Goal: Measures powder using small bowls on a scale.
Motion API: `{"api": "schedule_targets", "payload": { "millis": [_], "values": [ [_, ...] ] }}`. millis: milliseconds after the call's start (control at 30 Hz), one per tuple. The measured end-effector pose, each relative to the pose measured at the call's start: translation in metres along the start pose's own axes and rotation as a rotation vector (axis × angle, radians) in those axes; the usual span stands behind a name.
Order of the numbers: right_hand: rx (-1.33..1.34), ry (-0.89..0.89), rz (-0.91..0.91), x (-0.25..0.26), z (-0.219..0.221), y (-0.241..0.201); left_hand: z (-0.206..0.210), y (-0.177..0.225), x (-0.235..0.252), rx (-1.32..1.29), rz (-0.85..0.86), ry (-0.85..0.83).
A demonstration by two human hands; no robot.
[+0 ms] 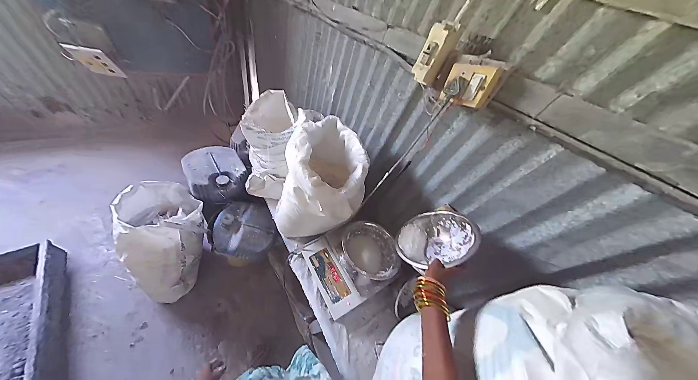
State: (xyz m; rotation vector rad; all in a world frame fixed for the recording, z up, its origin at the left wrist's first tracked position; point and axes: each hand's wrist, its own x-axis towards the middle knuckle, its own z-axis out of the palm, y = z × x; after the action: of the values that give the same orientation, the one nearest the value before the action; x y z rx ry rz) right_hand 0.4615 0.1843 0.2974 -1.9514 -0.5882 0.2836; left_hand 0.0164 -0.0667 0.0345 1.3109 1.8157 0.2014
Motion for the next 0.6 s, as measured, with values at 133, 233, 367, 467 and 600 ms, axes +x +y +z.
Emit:
{"api": "schedule_targets", "payload": {
  "millis": [133,233,367,467,600],
  "values": [
    [-0.005,0.006,0.006,-0.002,-0.004,-0.004,0.027,-0.04,0.05,-0.22,-0.329,-0.12],
    [-0.007,0.019,-0.014,0.004,0.0,0.007,0.027,-0.038,0.049,-0.199,-0.354,-0.122],
    [-0.01,0.031,-0.044,0.002,0.0,0.012,0.027,-0.038,0.049,-0.172,-0.356,-0.155],
    [-0.146,0.013,-0.032,-0.001,-0.002,0.009,0.028,-0.042,0.053,-0.173,-0.35,-0.151],
    [-0.296,-0.044,-0.052,-0.001,-0.001,0.003,0.024,-0.04,0.058,-0.199,-0.34,-0.144]
  ]
}}
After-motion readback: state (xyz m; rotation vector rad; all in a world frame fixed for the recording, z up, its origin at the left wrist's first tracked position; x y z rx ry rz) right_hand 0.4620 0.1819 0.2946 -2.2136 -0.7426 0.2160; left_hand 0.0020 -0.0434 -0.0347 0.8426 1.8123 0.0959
